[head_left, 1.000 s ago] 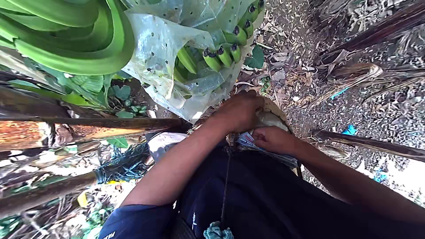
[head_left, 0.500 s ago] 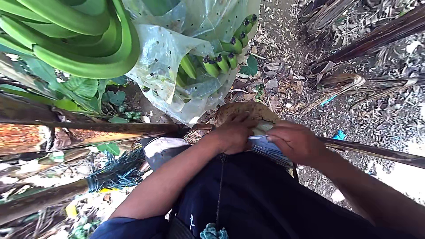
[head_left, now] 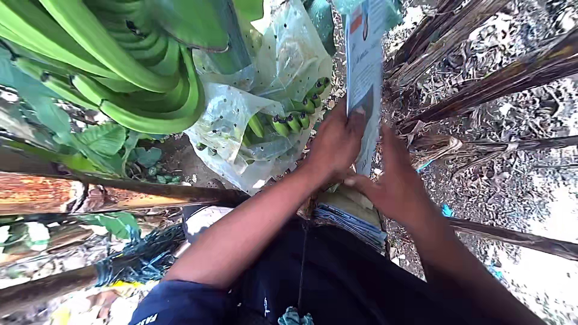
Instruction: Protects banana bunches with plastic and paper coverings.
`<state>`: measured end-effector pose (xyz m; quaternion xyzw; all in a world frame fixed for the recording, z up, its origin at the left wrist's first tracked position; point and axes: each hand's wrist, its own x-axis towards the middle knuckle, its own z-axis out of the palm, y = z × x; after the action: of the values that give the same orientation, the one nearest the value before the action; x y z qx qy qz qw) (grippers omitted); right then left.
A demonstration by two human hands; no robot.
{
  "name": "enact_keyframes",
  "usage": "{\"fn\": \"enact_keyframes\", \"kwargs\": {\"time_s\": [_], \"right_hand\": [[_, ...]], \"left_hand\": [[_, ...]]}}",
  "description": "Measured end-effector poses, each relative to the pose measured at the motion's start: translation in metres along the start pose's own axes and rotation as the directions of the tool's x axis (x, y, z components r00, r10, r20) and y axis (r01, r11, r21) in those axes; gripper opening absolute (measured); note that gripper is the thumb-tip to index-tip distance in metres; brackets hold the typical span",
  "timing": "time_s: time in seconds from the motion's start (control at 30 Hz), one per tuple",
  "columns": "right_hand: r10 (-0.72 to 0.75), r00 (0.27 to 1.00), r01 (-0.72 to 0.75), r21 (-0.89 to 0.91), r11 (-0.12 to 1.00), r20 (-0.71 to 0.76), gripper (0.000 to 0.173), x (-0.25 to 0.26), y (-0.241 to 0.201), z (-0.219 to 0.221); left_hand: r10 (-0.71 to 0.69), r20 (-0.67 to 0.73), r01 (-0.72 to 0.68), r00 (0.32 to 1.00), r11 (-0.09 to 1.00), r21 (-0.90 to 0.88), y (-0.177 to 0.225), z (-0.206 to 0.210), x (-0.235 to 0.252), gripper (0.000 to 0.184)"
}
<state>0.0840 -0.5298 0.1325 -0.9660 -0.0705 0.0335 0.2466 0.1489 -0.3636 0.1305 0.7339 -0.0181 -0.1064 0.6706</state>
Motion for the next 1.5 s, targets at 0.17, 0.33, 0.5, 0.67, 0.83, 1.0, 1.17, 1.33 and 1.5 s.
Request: {"fn": "enact_keyframes", "kwargs": {"time_s": [0.17,0.33,0.5,0.67,0.83,1.0,1.17,1.33,1.5], "right_hand": [[0.198,0.979,-0.202,0.225,0.953,0.042,0.023,0.011,0.035,0.01],[0.233,0.972,-0.183,0.641,0.745,0.007,0.023,0.004,0.04,-0.006],[0.131,0.991,-0.12,0.631,0.767,0.03,0.041,0.007,0.072,-0.035],[0.277,0.946,-0.305,-0.176,0.936,-0.17,0.054,0.021,0.128,-0.089],[0.014,0.998,-0.017,-0.055,0.998,-0.053,0.131,-0.003,0.059,-0.061],[-0.056,0.979,0.075,0.088,0.993,-0.198,0.061,-0.012,0.029,-0.022],[0.076,0.914,0.018,0.226,0.974,-0.399,0.035,-0.004,0.04,-0.05],[-0.015,0.934,0.14,0.327,0.935,-0.357,0.043,0.002,0.034,-0.05],[0.062,0.951,0.058,0.372,0.926,-0.302,0.037,0.007,0.089,-0.082]], "left_hand": [[0.135,0.248,-0.165,0.959,0.981,0.105,-0.004,0.005,-0.012,0.064],[0.182,0.327,-0.331,0.927,0.808,0.488,-0.018,0.013,-0.04,0.066],[0.273,0.247,-0.346,0.93,0.876,0.335,-0.022,-0.005,-0.019,0.028],[0.061,0.163,-0.068,0.985,0.997,0.041,-0.006,-0.021,-0.003,0.027],[-0.206,0.199,0.285,0.958,0.758,-0.587,0.018,-0.008,0.002,0.023],[-0.186,0.243,0.306,0.952,0.587,-0.749,0.029,0.008,-0.002,0.023],[0.297,0.282,-0.264,0.912,0.953,-0.151,0.015,0.001,-0.021,0.024],[0.422,0.272,-0.491,0.865,0.826,0.278,0.002,0.022,-0.03,0.023],[0.279,0.084,-0.28,0.957,0.96,0.005,-0.021,-0.008,-0.007,0.017]]}}
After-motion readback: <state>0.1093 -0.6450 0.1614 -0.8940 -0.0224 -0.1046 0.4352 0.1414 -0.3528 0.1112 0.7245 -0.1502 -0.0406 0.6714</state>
